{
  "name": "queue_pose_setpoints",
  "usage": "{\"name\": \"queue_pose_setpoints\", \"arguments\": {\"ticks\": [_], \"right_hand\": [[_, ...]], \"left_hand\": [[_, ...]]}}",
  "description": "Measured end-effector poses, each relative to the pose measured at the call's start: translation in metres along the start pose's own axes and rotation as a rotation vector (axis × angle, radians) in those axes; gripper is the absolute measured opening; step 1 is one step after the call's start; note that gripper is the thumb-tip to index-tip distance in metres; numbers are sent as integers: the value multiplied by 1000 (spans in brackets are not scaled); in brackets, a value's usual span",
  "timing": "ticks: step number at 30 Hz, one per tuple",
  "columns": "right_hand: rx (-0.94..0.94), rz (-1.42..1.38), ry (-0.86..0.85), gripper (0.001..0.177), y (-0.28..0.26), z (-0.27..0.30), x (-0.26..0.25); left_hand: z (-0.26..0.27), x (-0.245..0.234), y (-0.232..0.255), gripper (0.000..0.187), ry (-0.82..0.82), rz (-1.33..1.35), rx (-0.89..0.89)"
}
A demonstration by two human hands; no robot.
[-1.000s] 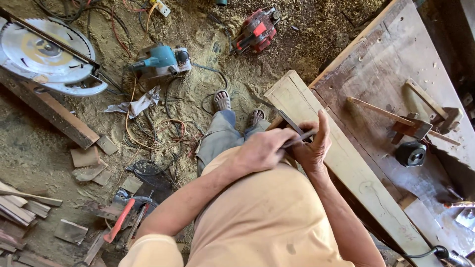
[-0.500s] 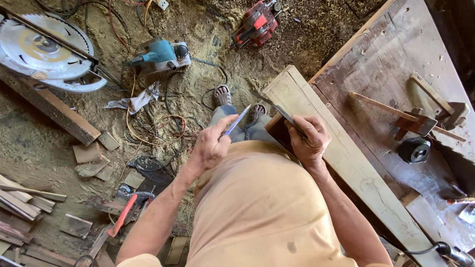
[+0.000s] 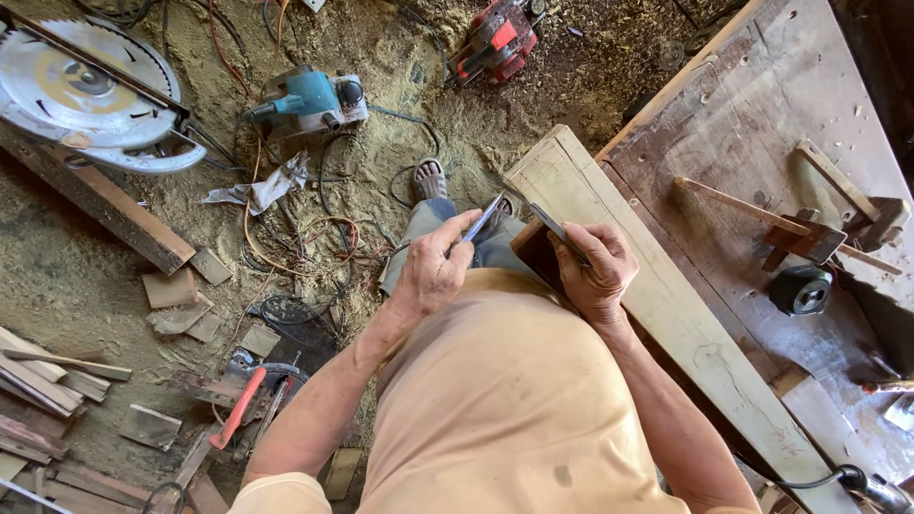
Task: Measuring, marking, and sanding wood pieces using manual and power tools
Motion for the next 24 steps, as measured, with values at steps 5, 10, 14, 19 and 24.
{"name": "queue_pose_setpoints", "arguments": {"ticks": [5,10,14,19,24], "right_hand": [[-1,21,-8,25,9,7,-2],[-8,-1,-10,24,12,9,-2],[1,-6,-10,25,12,9,-2],[7,-12,-6,25,15,11,-1],[8,-4,0,25,14,10,-1]], "left_hand": [[-2,2,10,46,-36,4,-55],[-2,3,10,46,-42,0,-57],[-1,4,6,46,-63,13,-75],[-1,3,11,46,-67,15,-71],[1,2,11,46,-72,23,-72]]}}
Point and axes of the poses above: each hand's wrist, its own z-axis away from the middle knuckle, its own x-axis out of the palm, y = z × x, the point moved 4 cm from there along -z, towards the middle knuckle
